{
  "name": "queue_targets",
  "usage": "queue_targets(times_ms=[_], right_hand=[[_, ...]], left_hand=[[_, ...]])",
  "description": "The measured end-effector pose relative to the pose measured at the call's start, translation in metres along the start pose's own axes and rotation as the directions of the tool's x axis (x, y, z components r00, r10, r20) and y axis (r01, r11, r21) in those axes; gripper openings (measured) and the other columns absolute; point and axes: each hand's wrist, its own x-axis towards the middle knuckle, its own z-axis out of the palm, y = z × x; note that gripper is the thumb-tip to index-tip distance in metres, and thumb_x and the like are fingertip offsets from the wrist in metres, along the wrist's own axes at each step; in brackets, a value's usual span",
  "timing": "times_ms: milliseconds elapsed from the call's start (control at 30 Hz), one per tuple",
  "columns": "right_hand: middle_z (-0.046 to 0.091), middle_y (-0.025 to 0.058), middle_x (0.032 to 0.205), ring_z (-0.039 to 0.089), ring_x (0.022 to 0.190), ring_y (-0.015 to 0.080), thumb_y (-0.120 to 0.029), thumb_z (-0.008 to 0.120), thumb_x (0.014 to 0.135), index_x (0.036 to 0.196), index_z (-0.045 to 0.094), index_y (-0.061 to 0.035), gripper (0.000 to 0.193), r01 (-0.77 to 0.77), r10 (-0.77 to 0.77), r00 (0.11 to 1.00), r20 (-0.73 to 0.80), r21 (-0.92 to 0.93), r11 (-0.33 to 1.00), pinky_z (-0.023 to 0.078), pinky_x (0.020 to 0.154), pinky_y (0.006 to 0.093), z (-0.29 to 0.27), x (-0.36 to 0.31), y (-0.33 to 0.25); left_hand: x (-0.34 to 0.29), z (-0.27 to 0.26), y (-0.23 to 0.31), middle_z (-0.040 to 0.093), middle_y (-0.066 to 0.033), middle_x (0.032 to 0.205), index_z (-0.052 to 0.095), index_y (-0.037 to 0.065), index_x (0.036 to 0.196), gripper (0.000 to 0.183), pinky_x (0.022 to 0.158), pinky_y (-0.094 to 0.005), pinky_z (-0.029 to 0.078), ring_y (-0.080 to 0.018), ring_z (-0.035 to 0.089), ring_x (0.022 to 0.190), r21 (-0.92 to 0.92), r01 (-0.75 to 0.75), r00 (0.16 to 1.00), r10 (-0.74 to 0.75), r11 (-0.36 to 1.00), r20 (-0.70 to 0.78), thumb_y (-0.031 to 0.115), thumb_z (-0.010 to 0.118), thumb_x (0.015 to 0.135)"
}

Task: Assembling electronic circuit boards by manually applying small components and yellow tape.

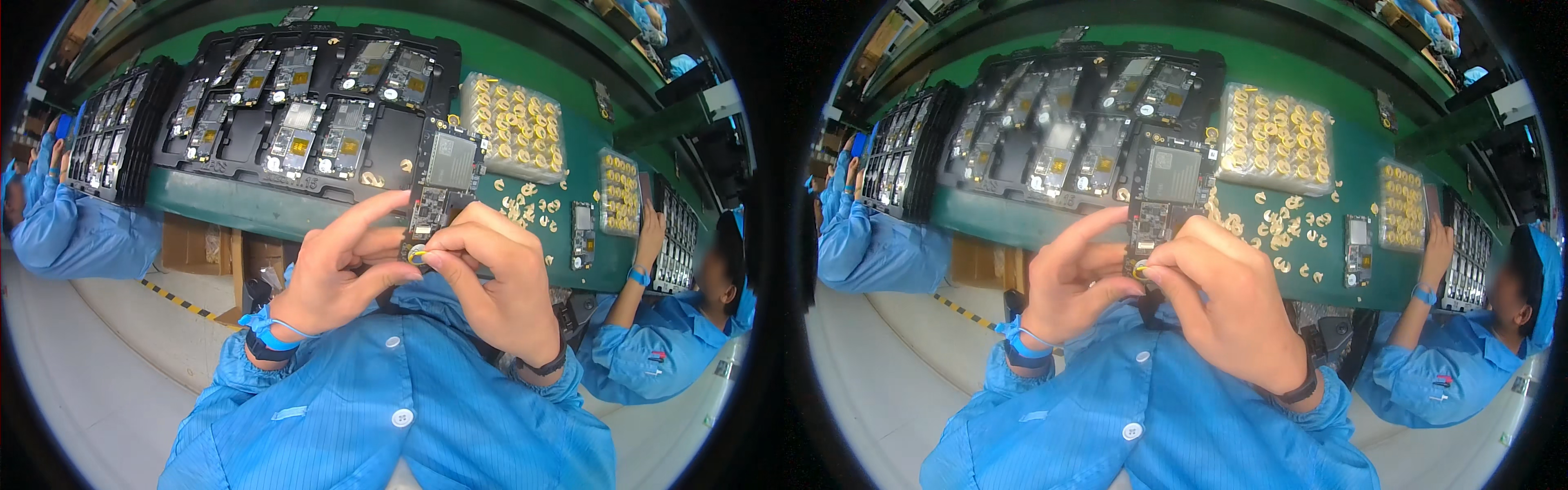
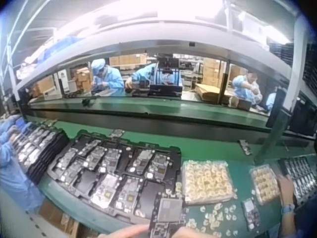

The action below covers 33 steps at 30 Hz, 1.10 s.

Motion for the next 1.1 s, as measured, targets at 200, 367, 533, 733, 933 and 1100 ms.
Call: queue_targets(times_ms=[200, 367, 533, 733, 933, 1100], right_hand=[[0.063, 0.0144, 0.088, 0.066, 0.078, 0.0325, 0.001, 0.072, 0.092, 0.097, 0.07, 0.0008, 0.006, 0.015, -0.015, 1.0, -0.005, 0.008, 1.0, 0.052, 0.068, 0.0395, 0.0003, 0.0024, 0.0006], [0.063, 0.0146, 0.089, 0.066, 0.078, 0.0329, 0.001, 0.072, 0.092, 0.097, 0.069, 0.0011, 0.005, -0.004, 0.004, 1.0, -0.001, 0.047, 0.999, 0.052, 0.068, 0.0395, -0.0012, 0.0028, 0.0018], [0.063, 0.0146, 0.089, 0.066, 0.078, 0.0327, 0.001, 0.073, 0.091, 0.097, 0.069, 0.0011, 0.006, 0.0, 0.001, 1.0, -0.009, 0.073, 0.997, 0.051, 0.068, 0.0394, -0.0006, 0.0008, 0.0033], [0.061, 0.0145, 0.087, 0.064, 0.077, 0.0341, 0.002, 0.072, 0.091, 0.097, 0.068, 0.0003, 0.007, 0.038, -0.038, 0.999, -0.015, 0.046, 0.998, 0.05, 0.067, 0.0406, 0.0013, 0.0026, 0.0012], [0.058, 0.0138, 0.085, 0.062, 0.075, 0.0347, 0.001, 0.073, 0.089, 0.094, 0.067, -0.0013, 0.008, 0.05, -0.05, 0.999, -0.022, 0.021, 0.999, 0.049, 0.065, 0.0426, 0.0036, 0.0021, 0.0027], [0.065, 0.0104, 0.084, 0.063, 0.067, 0.0181, 0.005, 0.077, 0.087, 0.096, 0.073, 0.0019, 0.011, 0.078, -0.079, 0.997, -0.015, -0.056, 0.995, 0.048, 0.057, 0.0297, 0.0023, 0.0031, 0.0011]], left_hand=[[0.001, 0.0007, -0.0018, 0.079, -0.0143, 0.119, 0.044, 0.001, 0.157, 0.074, 0.089, -0.0308, 0.061, -0.0142, 0.072, 0.108, -0.01, -0.005, 0.999, 0.005, 1.0, -0.032, -0.003, 0.08, 0.092], [0.0013, 0.0013, 0.0024, 0.078, -0.0166, 0.124, 0.043, 0.001, 0.158, 0.074, 0.09, -0.0311, 0.061, -0.0158, 0.072, 0.111, -0.099, 0.029, 0.999, -0.031, 0.995, -0.021, -0.007, 0.077, 0.093], [-0.0009, -0.0004, 0.001, 0.076, -0.0198, 0.126, 0.042, 0.0, 0.159, 0.074, 0.093, -0.0324, 0.062, -0.0185, 0.072, 0.112, -0.08, 0.001, 1.0, -0.002, 0.997, -0.016, -0.01, 0.074, 0.093], [-0.0018, -0.0018, 0.0035, 0.074, -0.0216, 0.128, 0.041, -0.002, 0.159, 0.073, 0.097, -0.0339, 0.062, -0.0219, 0.072, 0.117, -0.069, -0.007, 1.0, 0.005, 0.998, -0.019, -0.012, 0.073, 0.094], [-0.0025, -0.0023, 0.0024, 0.074, -0.0222, 0.129, 0.041, -0.003, 0.159, 0.073, 0.098, -0.0343, 0.061, -0.0225, 0.072, 0.118, -0.085, -0.016, 1.0, 0.015, 0.996, -0.012, -0.013, 0.072, 0.093], [-0.0028, 0.0004, 0.0051, 0.073, -0.0232, 0.131, 0.041, -0.003, 0.159, 0.072, 0.099, -0.0347, 0.06, -0.0229, 0.071, 0.118, -0.125, 0.021, 0.999, -0.027, 0.992, -0.045, -0.014, 0.07, 0.094]])
